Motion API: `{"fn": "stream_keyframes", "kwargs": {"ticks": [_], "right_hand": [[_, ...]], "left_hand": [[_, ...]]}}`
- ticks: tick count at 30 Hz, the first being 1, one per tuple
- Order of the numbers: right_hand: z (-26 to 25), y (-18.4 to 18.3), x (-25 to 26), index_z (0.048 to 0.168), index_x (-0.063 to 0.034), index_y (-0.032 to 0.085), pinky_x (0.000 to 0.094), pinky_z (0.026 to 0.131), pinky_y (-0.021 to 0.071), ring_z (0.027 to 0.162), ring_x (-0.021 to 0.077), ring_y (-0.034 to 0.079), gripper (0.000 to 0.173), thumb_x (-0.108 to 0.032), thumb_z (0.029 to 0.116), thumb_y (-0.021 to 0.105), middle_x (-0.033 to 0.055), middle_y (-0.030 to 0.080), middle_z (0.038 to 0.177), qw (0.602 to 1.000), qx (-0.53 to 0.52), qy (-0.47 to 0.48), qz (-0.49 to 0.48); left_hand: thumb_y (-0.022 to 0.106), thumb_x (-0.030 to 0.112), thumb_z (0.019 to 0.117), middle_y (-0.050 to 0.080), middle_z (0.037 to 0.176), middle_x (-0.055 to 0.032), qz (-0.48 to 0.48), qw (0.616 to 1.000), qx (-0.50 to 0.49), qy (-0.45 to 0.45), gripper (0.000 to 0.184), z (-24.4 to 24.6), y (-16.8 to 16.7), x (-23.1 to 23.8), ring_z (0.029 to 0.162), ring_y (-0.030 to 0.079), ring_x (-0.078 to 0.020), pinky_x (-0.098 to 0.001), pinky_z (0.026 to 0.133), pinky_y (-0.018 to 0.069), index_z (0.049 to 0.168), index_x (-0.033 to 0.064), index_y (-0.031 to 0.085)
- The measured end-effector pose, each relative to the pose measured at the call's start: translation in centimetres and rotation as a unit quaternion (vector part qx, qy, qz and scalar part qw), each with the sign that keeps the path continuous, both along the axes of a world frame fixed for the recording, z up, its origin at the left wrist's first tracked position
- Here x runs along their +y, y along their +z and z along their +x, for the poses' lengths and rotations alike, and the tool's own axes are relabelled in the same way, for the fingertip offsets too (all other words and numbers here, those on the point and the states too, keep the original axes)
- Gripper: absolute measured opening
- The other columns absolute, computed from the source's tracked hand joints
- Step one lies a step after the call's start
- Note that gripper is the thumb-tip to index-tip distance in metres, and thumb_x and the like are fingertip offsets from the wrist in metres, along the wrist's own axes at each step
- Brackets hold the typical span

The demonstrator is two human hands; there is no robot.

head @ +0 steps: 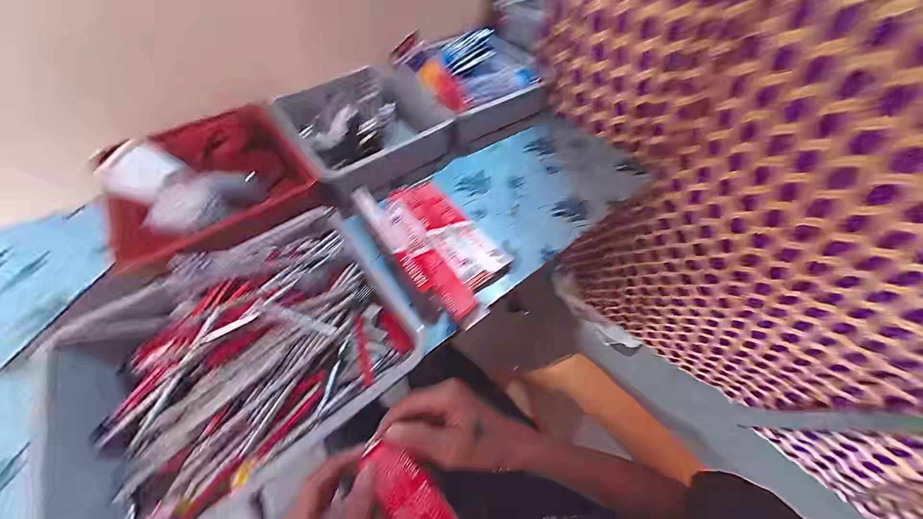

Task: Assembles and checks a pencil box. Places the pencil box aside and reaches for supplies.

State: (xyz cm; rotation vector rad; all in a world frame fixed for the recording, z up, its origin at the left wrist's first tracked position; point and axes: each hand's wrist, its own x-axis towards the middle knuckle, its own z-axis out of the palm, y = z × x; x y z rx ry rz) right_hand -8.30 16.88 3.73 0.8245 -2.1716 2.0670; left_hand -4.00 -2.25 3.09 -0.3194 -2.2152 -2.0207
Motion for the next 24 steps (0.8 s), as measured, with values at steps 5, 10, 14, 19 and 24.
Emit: {"fn": "stream_keyframes", "kwargs": {"ticks": [5,10,14,19,24], "right_hand": [[0.4,-0.8,0.2,0.107,-0.0016,0.073,0.0176,0.077,0.0589,0.088,0.0003,0.069,0.017,-0.011,0.1005,0.061,0.0006,0.074,0.102,0.997,-0.063,0.034,-0.017],[0.2,-0.7,0.4,0.107,-0.0115,0.073,0.0171,0.074,0.0596,0.086,0.0014,0.069,0.013,-0.018,0.0968,0.068,-0.0034,0.073,0.102,0.997,-0.063,0.05,-0.001],[0.1,-0.3,0.8,0.107,-0.011,0.073,0.0182,0.076,0.0612,0.089,0.0028,0.071,0.014,-0.019,0.0964,0.07,-0.0031,0.073,0.104,0.996,-0.065,0.053,0.021],[0.1,-0.3,1.0,0.105,-0.0124,0.074,0.0178,0.075,0.061,0.089,0.0025,0.071,0.012,-0.019,0.0957,0.07,-0.004,0.073,0.103,0.995,-0.079,0.049,0.036],[-0.2,-0.5,0.7,0.108,-0.0123,0.073,0.0157,0.074,0.0594,0.085,-0.0009,0.07,0.014,-0.019,0.0963,0.068,-0.0084,0.075,0.101,0.995,-0.092,0.037,0.021]], "left_hand": [[0.062,0.009,0.0999,0.072,0.103,0.0062,0.054,0.998,-0.027,0.026,0.013,0.9,1.1,0.8,0.073,0.068,0.003,-0.0145,0.062,0.0593,0.111,0.0038,0.066],[0.066,0.011,0.0981,0.072,0.108,0.0029,0.082,0.996,-0.037,0.005,0.02,1.2,0.7,0.5,0.075,0.069,0.002,-0.0153,0.066,0.0605,0.116,0.0024,0.063],[0.069,0.01,0.096,0.072,0.115,-0.0011,0.097,0.995,-0.036,0.003,0.028,1.5,0.3,0.6,0.081,0.071,-0.0017,-0.0182,0.071,0.0623,0.121,-0.0007,0.064],[0.068,0.006,0.0957,0.073,0.109,-0.0007,0.109,0.992,-0.059,-0.003,0.021,1.2,0.3,0.7,0.078,0.071,-0.0019,-0.0183,0.069,0.0622,0.116,-0.001,0.065],[0.067,0.004,0.0955,0.071,0.116,-0.0068,0.114,0.993,-0.034,0.014,0.03,1.0,-0.2,1.2,0.082,0.07,-0.0009,-0.0178,0.07,0.0609,0.122,-0.0079,0.061]]}}
